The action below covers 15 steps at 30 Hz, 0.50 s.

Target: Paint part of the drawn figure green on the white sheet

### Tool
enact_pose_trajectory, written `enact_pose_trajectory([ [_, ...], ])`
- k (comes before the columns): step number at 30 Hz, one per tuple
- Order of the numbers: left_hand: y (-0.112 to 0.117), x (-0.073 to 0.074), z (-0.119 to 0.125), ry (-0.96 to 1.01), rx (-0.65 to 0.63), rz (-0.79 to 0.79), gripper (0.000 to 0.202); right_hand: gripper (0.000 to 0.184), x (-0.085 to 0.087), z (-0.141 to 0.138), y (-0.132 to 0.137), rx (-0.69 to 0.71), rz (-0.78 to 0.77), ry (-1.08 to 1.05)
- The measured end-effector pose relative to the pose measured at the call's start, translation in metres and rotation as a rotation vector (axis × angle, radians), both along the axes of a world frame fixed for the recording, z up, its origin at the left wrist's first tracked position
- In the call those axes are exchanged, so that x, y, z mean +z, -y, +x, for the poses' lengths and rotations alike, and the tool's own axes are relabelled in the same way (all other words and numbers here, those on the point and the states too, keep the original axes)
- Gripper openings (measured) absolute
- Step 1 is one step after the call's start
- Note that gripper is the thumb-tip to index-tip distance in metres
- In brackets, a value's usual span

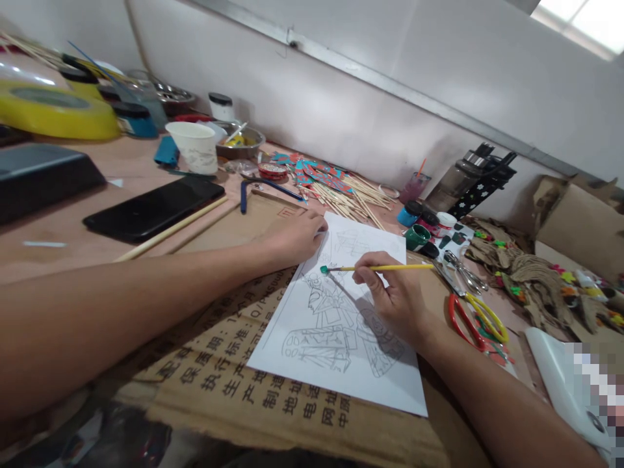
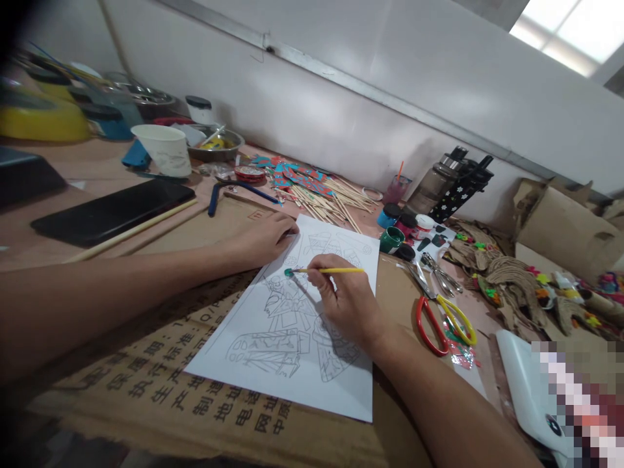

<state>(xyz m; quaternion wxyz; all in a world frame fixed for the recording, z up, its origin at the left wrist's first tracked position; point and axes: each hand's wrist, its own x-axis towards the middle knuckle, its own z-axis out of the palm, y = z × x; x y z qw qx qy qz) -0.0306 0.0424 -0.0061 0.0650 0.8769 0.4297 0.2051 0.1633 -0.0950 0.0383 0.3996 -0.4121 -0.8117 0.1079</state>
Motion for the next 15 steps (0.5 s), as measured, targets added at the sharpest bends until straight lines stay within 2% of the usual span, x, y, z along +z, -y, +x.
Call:
enact_pose_trajectory([
  [7,-0.0007,-0.0011,-0.0005,-0.013,-0.015,0.010,0.021,0.016,-0.0034,0.0006,-0.0019,0.011,-0.048,0.018],
  [15,-0.0002,0.0020,0.0002,0.007,0.000,-0.025,0.022,0.015,0.0044,0.0029,0.0021,0.014,0.005,0.026],
])
